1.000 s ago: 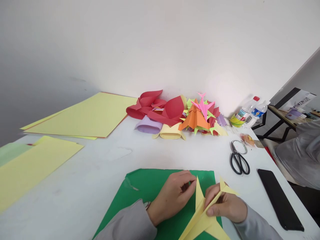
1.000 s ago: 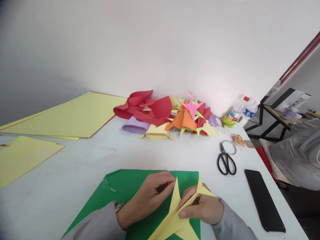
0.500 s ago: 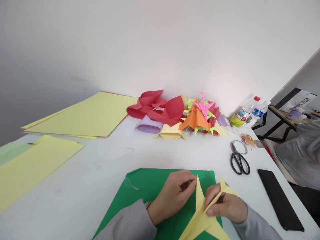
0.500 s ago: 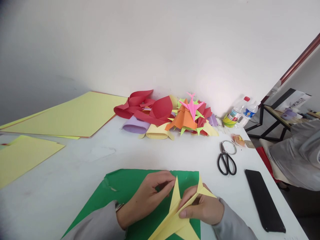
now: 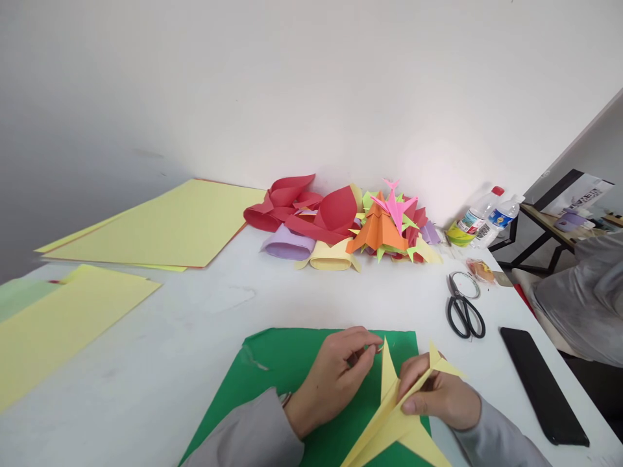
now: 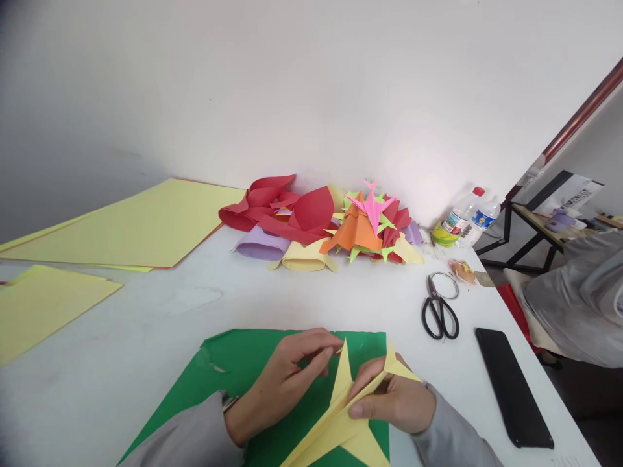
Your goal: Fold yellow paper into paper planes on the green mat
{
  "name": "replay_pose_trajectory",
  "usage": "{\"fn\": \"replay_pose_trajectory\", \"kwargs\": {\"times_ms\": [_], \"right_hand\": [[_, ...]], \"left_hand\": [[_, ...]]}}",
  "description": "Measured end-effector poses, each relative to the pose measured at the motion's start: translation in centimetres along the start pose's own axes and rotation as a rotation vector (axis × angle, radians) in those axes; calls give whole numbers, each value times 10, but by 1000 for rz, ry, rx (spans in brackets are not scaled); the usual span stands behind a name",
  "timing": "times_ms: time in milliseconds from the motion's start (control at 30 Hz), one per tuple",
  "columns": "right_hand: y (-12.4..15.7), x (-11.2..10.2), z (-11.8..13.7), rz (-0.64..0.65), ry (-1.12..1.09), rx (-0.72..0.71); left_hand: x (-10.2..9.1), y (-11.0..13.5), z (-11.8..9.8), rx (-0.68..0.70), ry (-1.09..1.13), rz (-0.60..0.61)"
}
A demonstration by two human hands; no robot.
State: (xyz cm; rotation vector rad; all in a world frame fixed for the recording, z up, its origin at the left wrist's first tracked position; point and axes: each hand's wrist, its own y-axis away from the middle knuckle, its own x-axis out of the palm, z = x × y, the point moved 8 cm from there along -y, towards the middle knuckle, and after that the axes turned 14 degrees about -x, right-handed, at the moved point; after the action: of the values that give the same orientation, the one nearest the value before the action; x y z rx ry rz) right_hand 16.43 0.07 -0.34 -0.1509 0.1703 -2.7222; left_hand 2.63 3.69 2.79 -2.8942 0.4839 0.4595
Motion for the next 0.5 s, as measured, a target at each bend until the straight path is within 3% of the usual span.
{"fn": "replay_pose_trajectory", "kwargs": {"times_ms": [300,500], "right_hand": [[0,-3,-3,-22,8,6],[0,-23,-1,-228,52,-47]], "left_hand": [[-1,0,-4,15,3,-23],[-5,-3,11,-57,94,-73]]}}
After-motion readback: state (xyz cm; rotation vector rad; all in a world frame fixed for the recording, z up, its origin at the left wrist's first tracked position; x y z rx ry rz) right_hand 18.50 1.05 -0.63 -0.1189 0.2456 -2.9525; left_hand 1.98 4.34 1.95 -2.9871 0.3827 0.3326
